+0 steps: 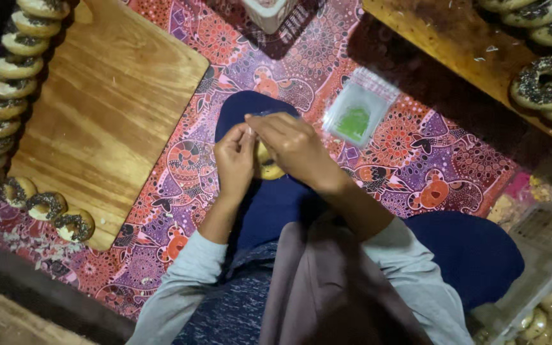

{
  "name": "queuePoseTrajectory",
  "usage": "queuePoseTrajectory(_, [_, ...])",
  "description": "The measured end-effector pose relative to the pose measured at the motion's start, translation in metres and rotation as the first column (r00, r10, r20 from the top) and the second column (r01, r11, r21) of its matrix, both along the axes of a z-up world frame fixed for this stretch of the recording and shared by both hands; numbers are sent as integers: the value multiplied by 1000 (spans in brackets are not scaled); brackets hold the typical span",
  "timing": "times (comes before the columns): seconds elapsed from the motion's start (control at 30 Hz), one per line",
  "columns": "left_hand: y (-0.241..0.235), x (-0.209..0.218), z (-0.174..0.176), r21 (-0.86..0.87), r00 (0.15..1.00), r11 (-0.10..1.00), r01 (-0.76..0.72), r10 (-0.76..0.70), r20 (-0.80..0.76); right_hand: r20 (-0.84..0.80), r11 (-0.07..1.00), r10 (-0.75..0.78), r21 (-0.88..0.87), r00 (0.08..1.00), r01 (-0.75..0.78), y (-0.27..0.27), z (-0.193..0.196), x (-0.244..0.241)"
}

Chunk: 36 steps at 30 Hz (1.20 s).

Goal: The person sits on a patterned mat and repeatedly picks up ring-shaped pastries from a wooden board, places them into small clear plastic bags, and sets the filled bags into a white plastic crate. The person handles the pastries one at a time throughout the clip.

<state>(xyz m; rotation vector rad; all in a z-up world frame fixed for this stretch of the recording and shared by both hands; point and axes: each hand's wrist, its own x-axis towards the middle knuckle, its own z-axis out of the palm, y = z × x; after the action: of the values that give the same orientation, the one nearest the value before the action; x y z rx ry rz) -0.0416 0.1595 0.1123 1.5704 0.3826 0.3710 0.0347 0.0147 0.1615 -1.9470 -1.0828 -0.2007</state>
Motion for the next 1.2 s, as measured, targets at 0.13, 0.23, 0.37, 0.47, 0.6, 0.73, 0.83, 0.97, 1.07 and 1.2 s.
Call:
queuePoseTrajectory(0.13, [-9, -9, 20, 70, 990, 997, 31, -21, -140, -126, 999, -51, -1, 991, 52, -12, -18, 23])
queuePoseTrajectory(0.23, [-19, -9, 46, 54, 997, 996, -77, 77, -9, -285, 816, -479, -493, 830, 301, -52, -17, 46])
queuePoseTrajectory(0.37, [-36, -8, 70, 106, 996, 993, -55, 48, 74, -926, 998, 44, 55, 376, 18, -80, -46, 5])
queuePoseTrajectory(0.47, [-39, -18, 62, 631, 931, 763, -143, -114, 348, -904, 906, 356, 396, 237, 151, -64, -95, -46])
queuePoseTrajectory(0.6, [-6, 7, 30, -213, 969, 954, -209, 173, -175, -892, 894, 367, 416, 264, 163, -36, -113, -35])
queuePoseTrajectory(0.73, [1, -2, 4, -464, 954, 876, -136, -10, -299, -832, 953, 122, 250, 541, 169, -33, -85, -24])
queuePoseTrajectory(0.83, [-1, -7, 9, -150, 991, 987, -66, 47, -128, -624, 935, -160, 152, 765, 320, -28, -64, -10])
queuePoseTrajectory(0.97, [-6, -12, 21, 330, 985, 943, -40, -18, 170, -565, 847, -315, 196, 763, 494, -31, -71, -18])
queuePoseTrajectory(1.07, [-9, -1, 19, 300, 996, 950, -84, 81, 23, -540, 863, -391, 66, 745, 501, -38, -96, -22])
queuePoseTrajectory(1.2, [-27, 10, 0, 481, 991, 876, 40, 27, -132, -608, 847, -446, -51, 657, 529, -57, -154, -28])
